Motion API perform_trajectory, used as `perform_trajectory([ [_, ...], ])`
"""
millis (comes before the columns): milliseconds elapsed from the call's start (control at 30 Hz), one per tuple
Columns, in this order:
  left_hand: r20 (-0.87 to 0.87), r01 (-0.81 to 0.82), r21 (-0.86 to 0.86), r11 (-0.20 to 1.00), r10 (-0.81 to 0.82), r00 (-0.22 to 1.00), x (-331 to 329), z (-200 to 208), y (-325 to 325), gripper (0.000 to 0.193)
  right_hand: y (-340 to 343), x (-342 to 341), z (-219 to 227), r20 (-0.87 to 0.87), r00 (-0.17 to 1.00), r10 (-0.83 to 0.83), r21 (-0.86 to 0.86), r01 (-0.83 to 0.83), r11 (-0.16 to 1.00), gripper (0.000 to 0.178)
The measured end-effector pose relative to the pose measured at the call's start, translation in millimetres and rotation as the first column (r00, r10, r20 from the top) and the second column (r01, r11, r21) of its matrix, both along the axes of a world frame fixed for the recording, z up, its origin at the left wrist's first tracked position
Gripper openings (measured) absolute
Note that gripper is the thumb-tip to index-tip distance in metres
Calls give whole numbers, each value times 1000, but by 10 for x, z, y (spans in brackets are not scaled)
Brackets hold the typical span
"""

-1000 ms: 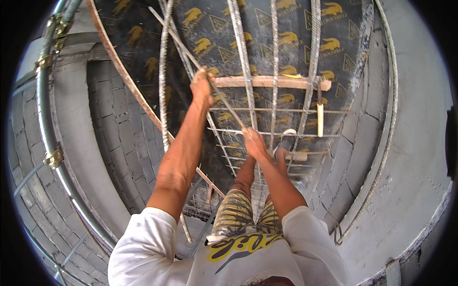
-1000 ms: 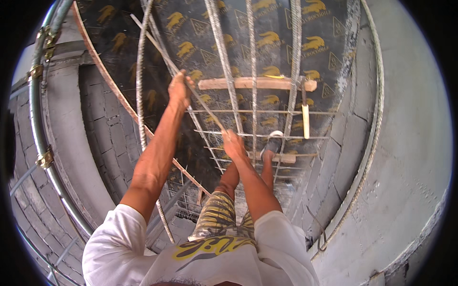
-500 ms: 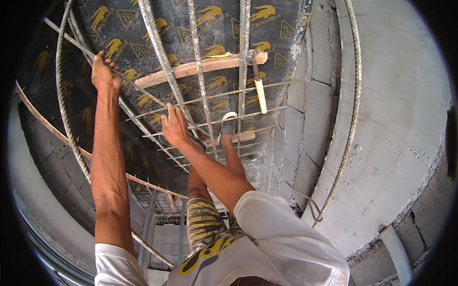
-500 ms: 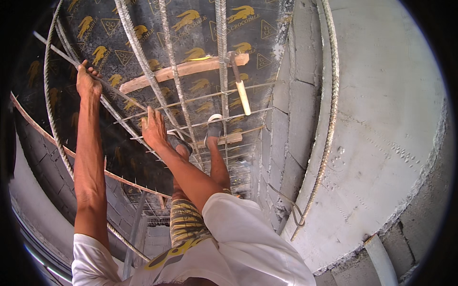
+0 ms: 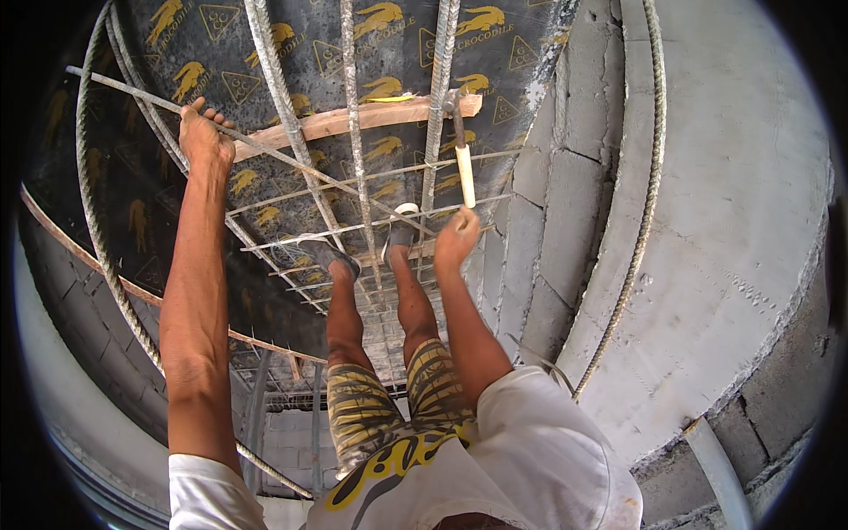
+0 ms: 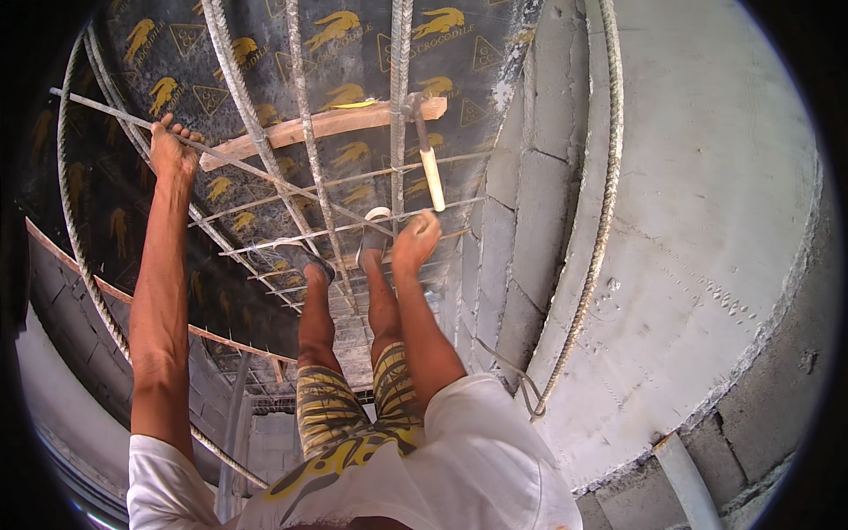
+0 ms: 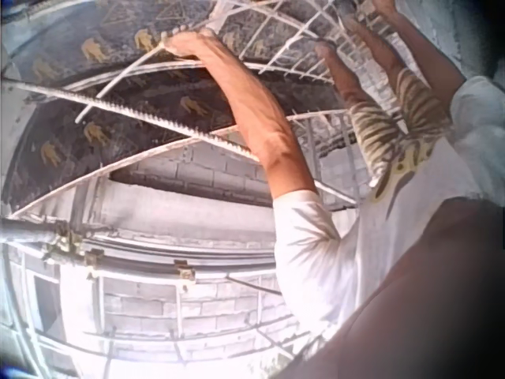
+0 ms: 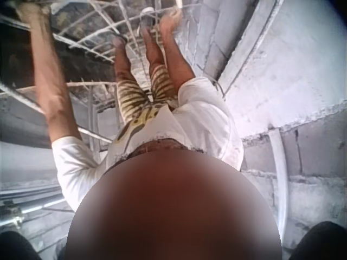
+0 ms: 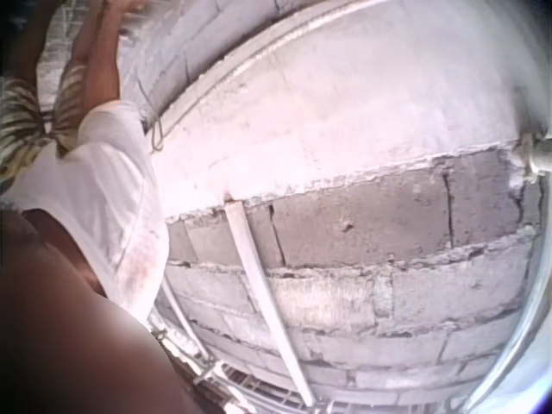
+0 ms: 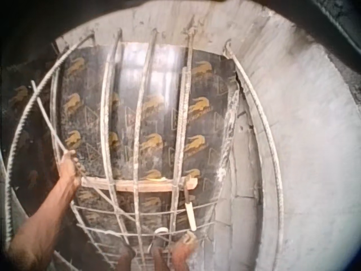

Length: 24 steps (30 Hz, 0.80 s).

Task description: The person works on a spiral rebar cage, using pliers to bend and twist wire ties around intersecting rebar rods. They repeatedly position the rods, secure them with wire, and adjust the cage structure while standing on the spiral framework.

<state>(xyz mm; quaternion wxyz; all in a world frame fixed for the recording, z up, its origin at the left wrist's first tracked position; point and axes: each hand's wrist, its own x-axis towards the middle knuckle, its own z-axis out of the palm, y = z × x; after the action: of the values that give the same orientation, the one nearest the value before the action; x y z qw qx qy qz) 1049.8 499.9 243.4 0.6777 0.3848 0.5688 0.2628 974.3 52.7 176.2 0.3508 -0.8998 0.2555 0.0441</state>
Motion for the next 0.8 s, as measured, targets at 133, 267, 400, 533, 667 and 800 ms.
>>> perform_trajectory([
  [133,-61,39,-7,999,-39,997,3,-132,-207,41,-158,910,-494,9,936,352,-159,-346,925,43],
  [267,-74,6,-43,999,-9,997,19,-236,-406,41,-120,1606,-856,-286,828,482,-111,-528,842,45],
  [400,-76,-20,-122,992,11,997,-1,-306,-614,40,-151,1845,-938,-404,684,608,7,-662,749,38],
  [533,-88,-48,-120,992,38,995,-42,-397,-834,39,-206,2186,-462,52,768,638,-276,-603,749,17],
  [667,-93,-121,-125,985,109,990,4,-424,-1001,35,-360,2546,549,236,661,712,-555,-510,657,22],
  [800,-70,-147,-114,983,139,988,101,-343,-1120,23,-335,2161,1089,-120,865,487,-178,-501,847,19],
])
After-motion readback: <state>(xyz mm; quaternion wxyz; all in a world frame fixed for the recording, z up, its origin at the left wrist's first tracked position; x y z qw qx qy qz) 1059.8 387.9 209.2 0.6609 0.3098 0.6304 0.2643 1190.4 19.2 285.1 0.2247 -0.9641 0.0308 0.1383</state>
